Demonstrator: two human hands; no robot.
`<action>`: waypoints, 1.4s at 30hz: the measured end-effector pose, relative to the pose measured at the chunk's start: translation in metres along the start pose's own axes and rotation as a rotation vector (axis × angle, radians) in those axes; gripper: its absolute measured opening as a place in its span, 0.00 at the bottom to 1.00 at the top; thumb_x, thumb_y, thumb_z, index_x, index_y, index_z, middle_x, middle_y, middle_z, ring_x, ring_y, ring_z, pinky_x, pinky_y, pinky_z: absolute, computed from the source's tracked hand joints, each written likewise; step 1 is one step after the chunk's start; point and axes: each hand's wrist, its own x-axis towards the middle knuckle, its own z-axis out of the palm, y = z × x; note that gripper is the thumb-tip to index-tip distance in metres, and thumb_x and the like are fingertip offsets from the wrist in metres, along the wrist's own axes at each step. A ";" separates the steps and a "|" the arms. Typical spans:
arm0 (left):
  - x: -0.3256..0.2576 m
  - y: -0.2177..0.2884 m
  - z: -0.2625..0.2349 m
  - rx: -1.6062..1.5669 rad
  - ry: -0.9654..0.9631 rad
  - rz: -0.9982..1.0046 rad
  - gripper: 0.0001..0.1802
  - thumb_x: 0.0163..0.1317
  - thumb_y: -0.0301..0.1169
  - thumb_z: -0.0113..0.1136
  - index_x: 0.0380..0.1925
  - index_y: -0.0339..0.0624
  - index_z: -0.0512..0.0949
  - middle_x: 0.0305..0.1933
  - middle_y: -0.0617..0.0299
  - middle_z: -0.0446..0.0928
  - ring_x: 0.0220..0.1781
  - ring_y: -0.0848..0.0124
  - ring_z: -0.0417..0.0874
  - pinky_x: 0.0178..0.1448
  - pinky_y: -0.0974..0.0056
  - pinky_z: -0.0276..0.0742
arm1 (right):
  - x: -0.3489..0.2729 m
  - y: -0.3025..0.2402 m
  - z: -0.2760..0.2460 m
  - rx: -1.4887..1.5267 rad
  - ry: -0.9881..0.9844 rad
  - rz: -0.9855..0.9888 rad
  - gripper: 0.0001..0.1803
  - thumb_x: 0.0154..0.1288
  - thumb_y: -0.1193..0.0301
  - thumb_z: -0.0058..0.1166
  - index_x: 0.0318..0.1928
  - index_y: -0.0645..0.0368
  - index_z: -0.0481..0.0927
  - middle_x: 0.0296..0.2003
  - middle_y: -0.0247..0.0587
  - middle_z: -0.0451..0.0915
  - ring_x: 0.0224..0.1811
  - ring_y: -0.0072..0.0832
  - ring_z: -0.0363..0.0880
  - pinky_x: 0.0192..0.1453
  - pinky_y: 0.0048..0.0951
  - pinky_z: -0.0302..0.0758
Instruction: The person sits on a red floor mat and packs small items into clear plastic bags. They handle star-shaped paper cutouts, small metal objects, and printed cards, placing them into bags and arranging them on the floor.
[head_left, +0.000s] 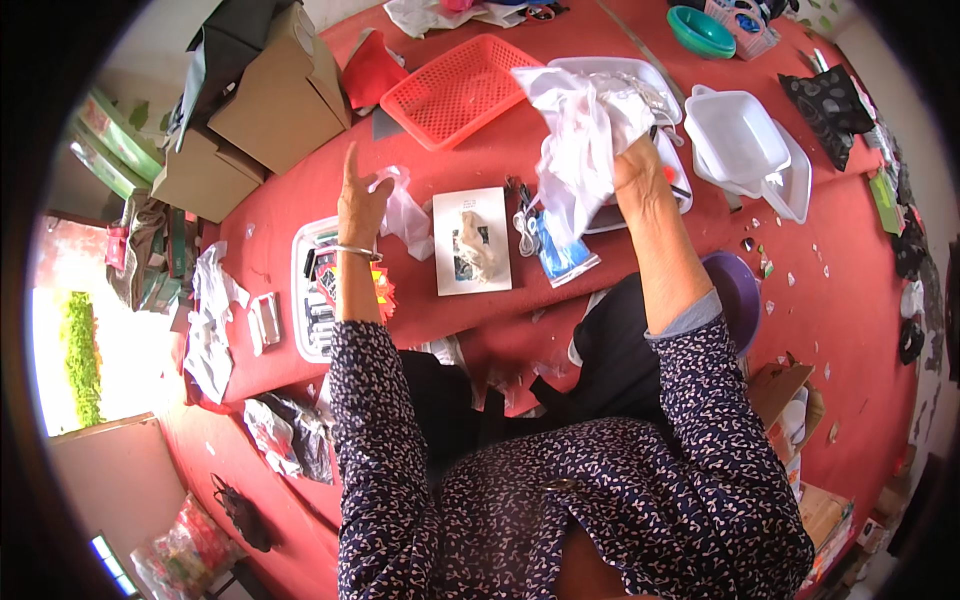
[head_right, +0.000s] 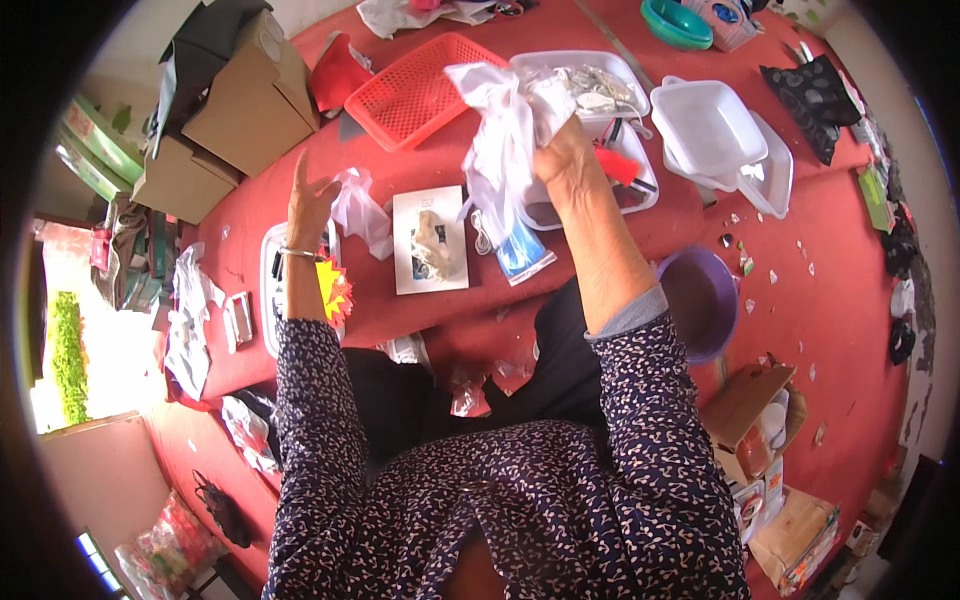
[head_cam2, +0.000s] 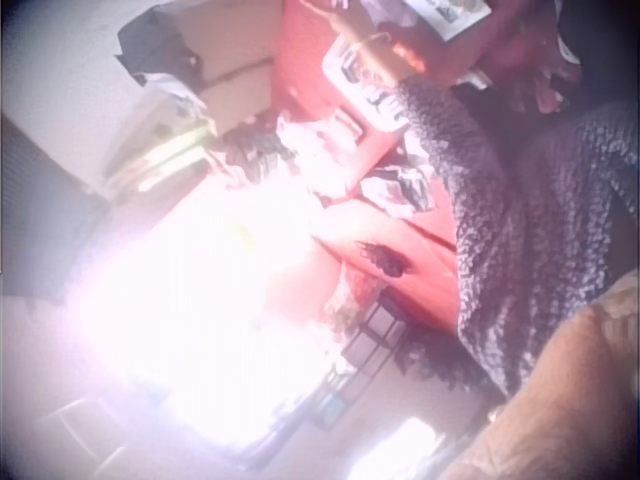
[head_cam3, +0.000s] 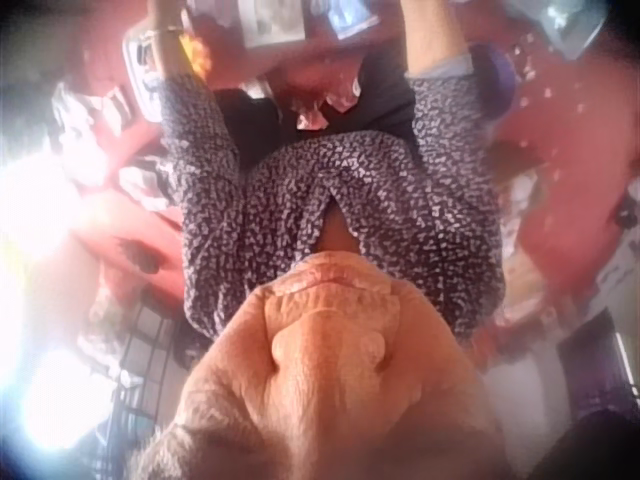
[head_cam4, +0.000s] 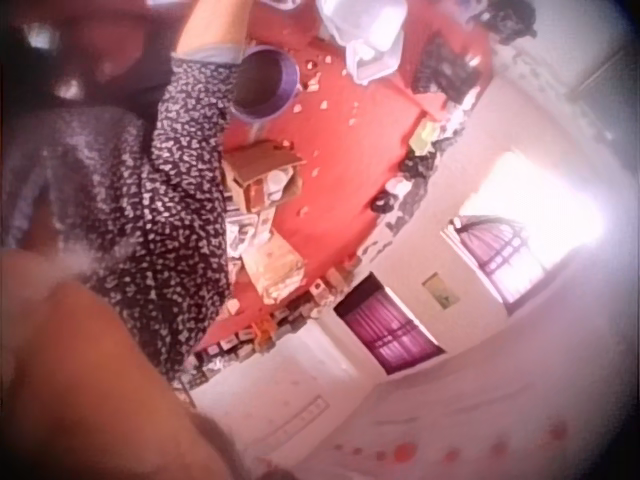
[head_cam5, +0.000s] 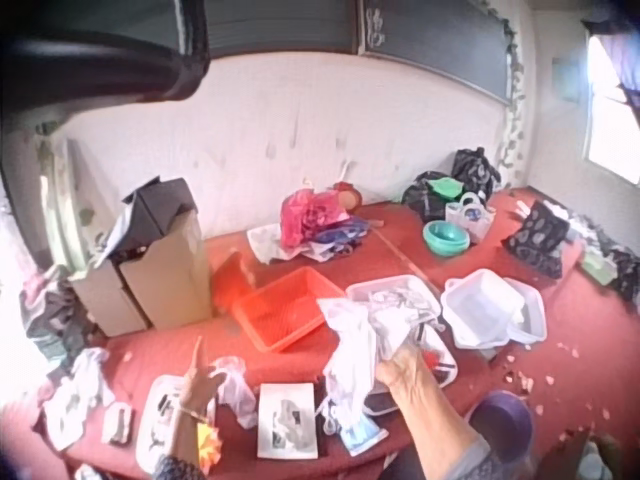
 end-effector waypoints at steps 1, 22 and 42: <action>-0.002 0.005 -0.001 -0.117 0.036 0.039 0.37 0.47 0.30 0.61 0.59 0.39 0.57 0.46 0.48 0.73 0.42 0.62 0.78 0.44 0.65 0.73 | -0.007 0.009 0.005 -0.228 0.022 -0.091 0.09 0.59 0.70 0.50 0.38 0.60 0.73 0.30 0.39 0.76 0.30 0.25 0.76 0.33 0.24 0.76; -0.059 0.066 0.021 -1.130 -0.401 -0.260 0.14 0.60 0.28 0.49 0.45 0.35 0.68 0.41 0.59 0.75 0.39 0.69 0.78 0.42 0.67 0.76 | 0.005 0.032 -0.010 -0.035 0.652 0.000 0.08 0.58 0.69 0.48 0.28 0.61 0.74 0.22 0.39 0.77 0.18 0.25 0.74 0.21 0.24 0.70; -0.054 0.055 0.005 -1.585 -0.106 -0.181 0.12 0.61 0.27 0.45 0.45 0.37 0.67 0.42 0.56 0.74 0.41 0.65 0.78 0.44 0.61 0.78 | -0.034 0.132 0.038 -0.622 -0.078 0.668 0.47 0.53 0.36 0.40 0.63 0.54 0.49 0.51 0.44 0.64 0.44 0.27 0.68 0.43 0.27 0.69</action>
